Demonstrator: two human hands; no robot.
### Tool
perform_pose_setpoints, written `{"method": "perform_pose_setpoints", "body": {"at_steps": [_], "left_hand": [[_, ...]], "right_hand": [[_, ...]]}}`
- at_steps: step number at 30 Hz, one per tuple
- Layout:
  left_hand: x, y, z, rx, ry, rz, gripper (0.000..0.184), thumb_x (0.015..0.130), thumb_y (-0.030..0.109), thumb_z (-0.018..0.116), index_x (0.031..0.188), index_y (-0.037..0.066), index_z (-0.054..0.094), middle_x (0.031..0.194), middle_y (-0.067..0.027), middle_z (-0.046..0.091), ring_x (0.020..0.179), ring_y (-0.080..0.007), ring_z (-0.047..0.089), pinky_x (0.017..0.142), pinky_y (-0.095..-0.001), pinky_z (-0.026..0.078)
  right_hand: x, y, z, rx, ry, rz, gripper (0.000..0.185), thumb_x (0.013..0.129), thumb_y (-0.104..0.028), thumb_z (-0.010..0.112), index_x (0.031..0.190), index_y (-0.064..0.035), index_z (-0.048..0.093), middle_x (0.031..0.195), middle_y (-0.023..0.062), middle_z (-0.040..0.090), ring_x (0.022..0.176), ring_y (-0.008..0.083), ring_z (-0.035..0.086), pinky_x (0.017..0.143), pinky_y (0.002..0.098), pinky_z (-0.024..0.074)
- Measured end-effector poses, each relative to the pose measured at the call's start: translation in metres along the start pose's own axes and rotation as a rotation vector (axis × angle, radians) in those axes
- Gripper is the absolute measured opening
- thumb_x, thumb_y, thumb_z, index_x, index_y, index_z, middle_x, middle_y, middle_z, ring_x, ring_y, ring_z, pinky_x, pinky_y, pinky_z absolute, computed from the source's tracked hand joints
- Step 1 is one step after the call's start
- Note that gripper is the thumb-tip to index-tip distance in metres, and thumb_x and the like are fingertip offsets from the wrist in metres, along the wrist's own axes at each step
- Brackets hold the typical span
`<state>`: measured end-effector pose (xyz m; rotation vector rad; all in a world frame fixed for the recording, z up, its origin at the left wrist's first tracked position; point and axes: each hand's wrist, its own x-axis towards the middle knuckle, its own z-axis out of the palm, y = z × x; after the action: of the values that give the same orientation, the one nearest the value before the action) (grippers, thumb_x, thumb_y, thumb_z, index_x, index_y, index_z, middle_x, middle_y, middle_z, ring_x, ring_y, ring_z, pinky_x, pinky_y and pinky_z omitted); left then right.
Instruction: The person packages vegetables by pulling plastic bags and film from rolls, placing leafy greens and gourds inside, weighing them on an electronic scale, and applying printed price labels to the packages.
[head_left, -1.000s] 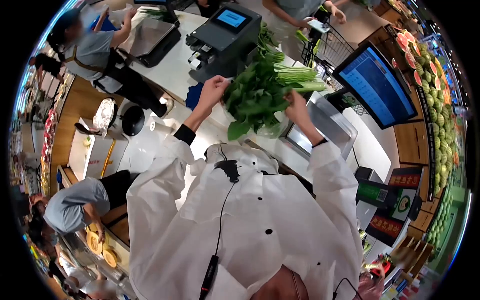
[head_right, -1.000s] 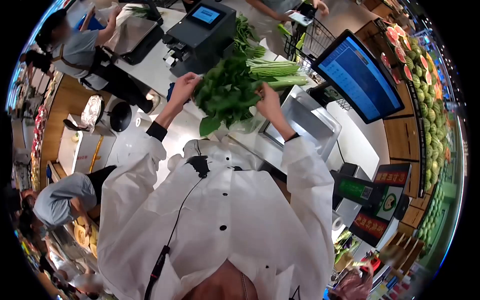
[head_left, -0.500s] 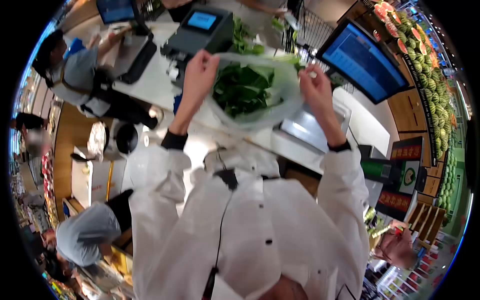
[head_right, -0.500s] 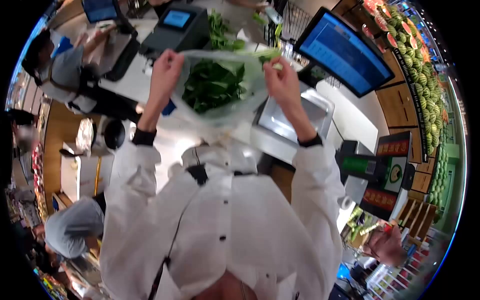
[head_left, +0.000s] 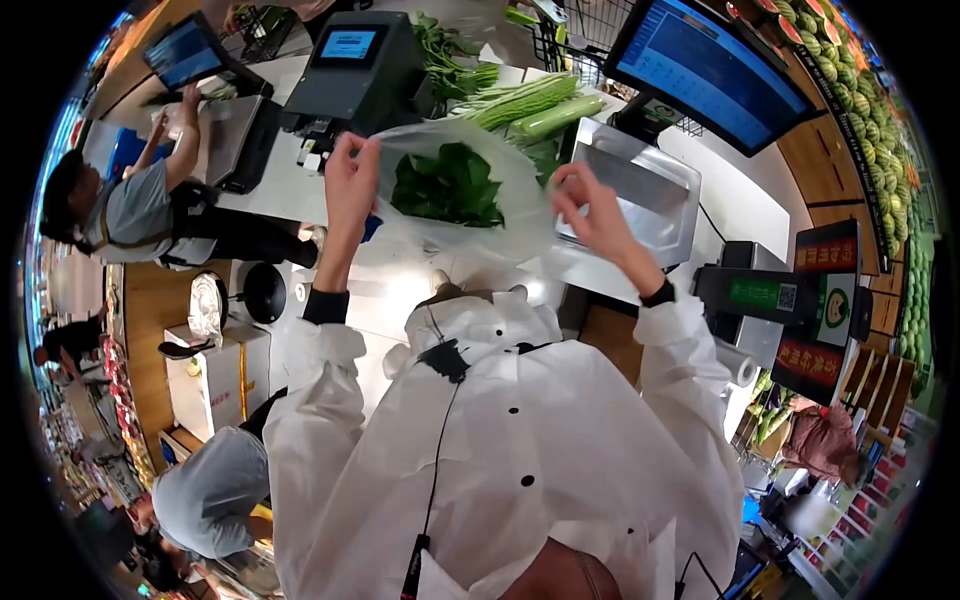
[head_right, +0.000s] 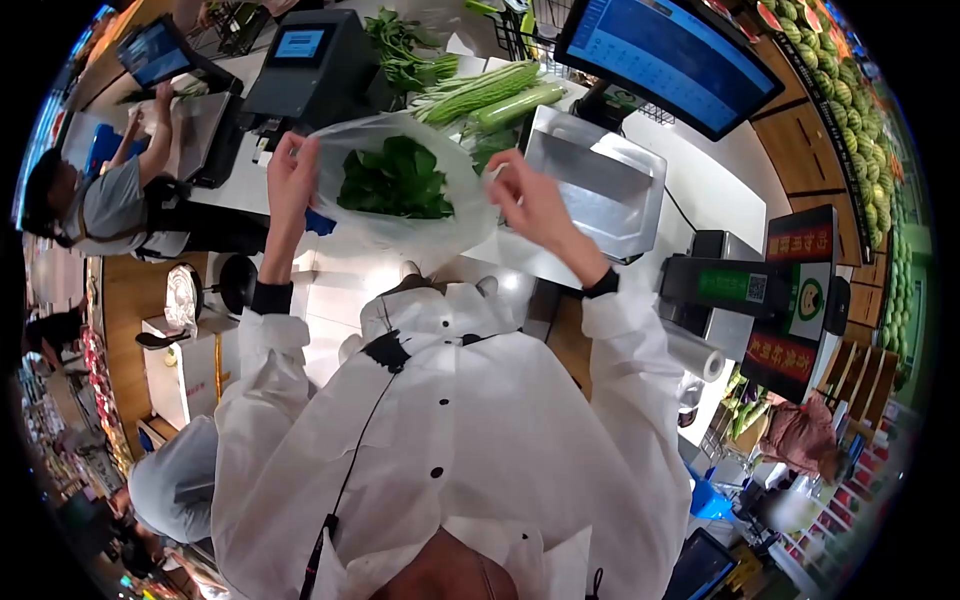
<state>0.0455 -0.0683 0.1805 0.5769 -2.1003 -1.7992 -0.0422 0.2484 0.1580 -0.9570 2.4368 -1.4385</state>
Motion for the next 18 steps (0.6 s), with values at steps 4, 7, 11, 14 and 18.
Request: {"method": "perform_pose_setpoints", "body": {"at_steps": [4,7,11,14,18], "left_hand": [[-0.008,0.001,0.014,0.032,-0.104,-0.016,0.024,0.096,0.025,0.053,0.082,0.008,0.044,0.048,0.0056,0.036,0.037,-0.0027,0.028,0.033,-0.023,0.02],[-0.011,-0.009,0.006,0.058,-0.099,-0.025,0.024,0.097,0.024,0.053,0.082,0.008,0.043,0.048,0.0067,0.034,0.039,-0.0009,0.027,0.034,-0.0218,0.019],[-0.016,-0.004,0.001,0.075,-0.079,-0.05,0.023,0.097,0.024,0.053,0.082,0.009,0.043,0.048,0.0074,0.033,0.039,-0.0005,0.025,0.034,-0.0216,0.017],[-0.017,-0.001,-0.004,0.078,-0.018,-0.083,0.023,0.097,0.025,0.053,0.082,0.009,0.043,0.048,0.0079,0.033,0.038,-0.0007,0.024,0.034,-0.0216,0.016],[-0.01,-0.012,-0.024,0.02,0.11,-0.117,0.022,0.096,0.025,0.054,0.083,0.01,0.044,0.048,0.0084,0.033,0.039,0.0005,0.023,0.033,-0.0209,0.016]], "right_hand": [[-0.003,0.011,0.03,0.035,0.091,0.099,0.046,0.081,-0.021,0.073,0.114,-0.0043,0.047,0.08,0.0038,0.059,0.058,0.0132,0.056,0.057,0.0264,0.0454],[-0.003,0.027,0.051,-0.031,0.04,0.122,0.066,0.077,-0.033,0.076,0.128,-0.0076,0.042,0.091,0.0108,0.058,0.069,0.0197,0.059,0.063,0.0311,0.0486],[-0.011,0.042,0.106,0.092,-0.128,0.132,0.063,0.079,-0.034,0.073,0.129,-0.0082,0.045,0.092,0.0153,0.06,0.074,0.0267,0.061,0.069,0.0351,0.0508],[-0.016,0.042,0.116,-0.159,-0.209,0.049,0.041,0.085,-0.029,0.067,0.117,-0.008,0.054,0.088,0.0143,0.063,0.068,0.0289,0.062,0.064,0.0364,0.0512],[-0.024,0.057,0.092,-0.368,-0.237,0.007,0.02,0.091,-0.024,0.057,0.096,-0.005,0.06,0.075,0.0145,0.066,0.063,0.037,0.061,0.056,0.0413,0.0499]]}}
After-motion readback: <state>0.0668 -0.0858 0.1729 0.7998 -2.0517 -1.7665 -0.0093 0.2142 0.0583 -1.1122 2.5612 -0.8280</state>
